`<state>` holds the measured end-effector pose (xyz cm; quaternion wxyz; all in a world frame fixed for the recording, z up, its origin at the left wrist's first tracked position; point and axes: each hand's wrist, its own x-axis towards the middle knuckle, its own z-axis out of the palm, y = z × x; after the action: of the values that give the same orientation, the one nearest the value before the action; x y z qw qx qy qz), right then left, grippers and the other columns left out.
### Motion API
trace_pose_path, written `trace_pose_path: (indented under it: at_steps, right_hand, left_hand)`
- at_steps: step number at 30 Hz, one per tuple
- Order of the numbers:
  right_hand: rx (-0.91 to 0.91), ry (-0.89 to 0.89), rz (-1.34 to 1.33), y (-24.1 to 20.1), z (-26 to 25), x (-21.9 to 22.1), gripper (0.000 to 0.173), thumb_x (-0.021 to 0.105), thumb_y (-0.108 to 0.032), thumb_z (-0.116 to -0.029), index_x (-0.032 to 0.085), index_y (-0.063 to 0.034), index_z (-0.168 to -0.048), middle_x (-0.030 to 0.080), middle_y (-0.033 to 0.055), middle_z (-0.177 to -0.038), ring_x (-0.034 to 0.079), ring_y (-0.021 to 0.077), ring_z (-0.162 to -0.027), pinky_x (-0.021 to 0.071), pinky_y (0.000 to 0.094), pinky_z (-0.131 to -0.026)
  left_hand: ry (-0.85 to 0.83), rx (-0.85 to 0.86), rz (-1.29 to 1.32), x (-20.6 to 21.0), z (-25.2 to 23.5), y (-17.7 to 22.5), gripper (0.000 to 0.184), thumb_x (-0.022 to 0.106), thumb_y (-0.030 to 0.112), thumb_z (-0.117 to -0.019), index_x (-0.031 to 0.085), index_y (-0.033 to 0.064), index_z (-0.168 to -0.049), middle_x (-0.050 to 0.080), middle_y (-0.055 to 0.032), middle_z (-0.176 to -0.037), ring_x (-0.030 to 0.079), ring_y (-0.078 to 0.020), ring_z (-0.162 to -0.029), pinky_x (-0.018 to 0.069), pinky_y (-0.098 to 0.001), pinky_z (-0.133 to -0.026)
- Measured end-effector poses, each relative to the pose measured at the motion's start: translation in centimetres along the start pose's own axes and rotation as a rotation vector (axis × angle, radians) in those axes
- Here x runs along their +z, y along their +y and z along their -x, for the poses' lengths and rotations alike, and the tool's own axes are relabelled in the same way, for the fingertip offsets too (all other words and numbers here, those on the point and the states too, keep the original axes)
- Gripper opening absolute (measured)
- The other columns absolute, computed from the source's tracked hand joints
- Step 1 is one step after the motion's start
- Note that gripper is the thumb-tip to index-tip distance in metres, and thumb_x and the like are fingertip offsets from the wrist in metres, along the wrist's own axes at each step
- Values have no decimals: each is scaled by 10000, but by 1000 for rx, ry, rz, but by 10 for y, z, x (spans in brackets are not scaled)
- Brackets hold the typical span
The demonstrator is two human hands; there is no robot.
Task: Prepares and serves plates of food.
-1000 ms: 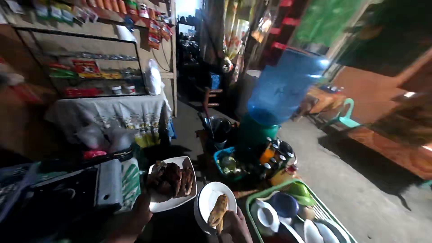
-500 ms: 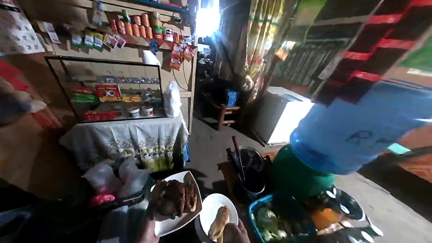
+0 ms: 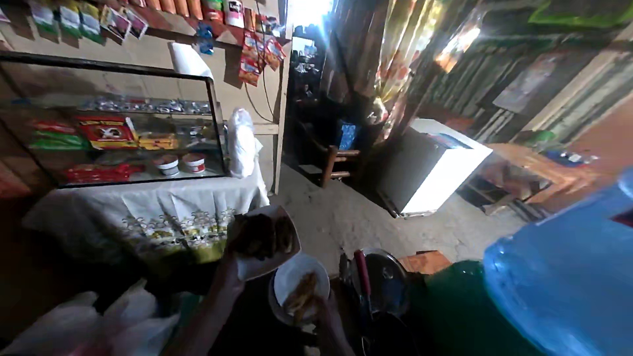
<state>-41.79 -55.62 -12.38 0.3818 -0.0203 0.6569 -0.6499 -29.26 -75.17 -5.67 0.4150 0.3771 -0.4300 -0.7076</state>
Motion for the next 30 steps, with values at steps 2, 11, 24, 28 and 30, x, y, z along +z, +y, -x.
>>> trace_pose_path:
  at_steps: [2, 11, 24, 28, 30]
  right_hand:
    - [4, 78, -32, -10, -30, 16, 569, 607, -49, -991, 369, -8, -1506, 583, 263, -1297, 634, 322, -1082, 556, 498, -889]
    - [-64, 392, -152, -50, -133, 67, 506, 550, -55, -1011, 389, 26, -1484, 600, 253, -1256, 646, 269, -1039, 563, 451, -882]
    - [-201, 692, -439, -166, -312, 104, 437, 501, -22, -1020, 405, -4, -1446, 618, 203, -1093, 660, 229, -852, 579, 401, -700]
    - [-163, 676, -448, -204, -373, 100, 472, 491, -44, -1035, 370, -44, -1491, 613, 231, -1120, 661, 286, -861, 573, 459, -685]
    - [-165, 638, -439, -223, -411, 95, 459, 490, -44, -1036, 377, -44, -1481, 618, 223, -1095, 666, 281, -840, 579, 454, -673]
  left_hand:
    - [-6, -22, 11, 20, -41, 2, 413, 296, 284, -1120, 475, 41, -1402, 640, -108, -1161, 644, -153, -971, 571, -366, -823]
    - [-201, -105, 66, 73, -240, -3, 391, 284, 322, -1118, 536, 94, -1311, 668, -53, -1057, 660, -142, -923, 583, -352, -791]
    - [-319, -317, -23, 160, -418, 7, 417, 260, 347, -1120, 540, 83, -1279, 646, -60, -1047, 639, -140, -932, 558, -348, -802]
    - [-384, -289, 31, 188, -460, 0, 386, 265, 316, -1123, 549, 96, -1265, 662, -34, -994, 655, -110, -881, 576, -306, -769]
    - [-379, -280, 39, 205, -483, -5, 373, 298, 318, -1118, 554, 100, -1280, 672, -36, -1008, 665, -112, -892, 583, -306, -770]
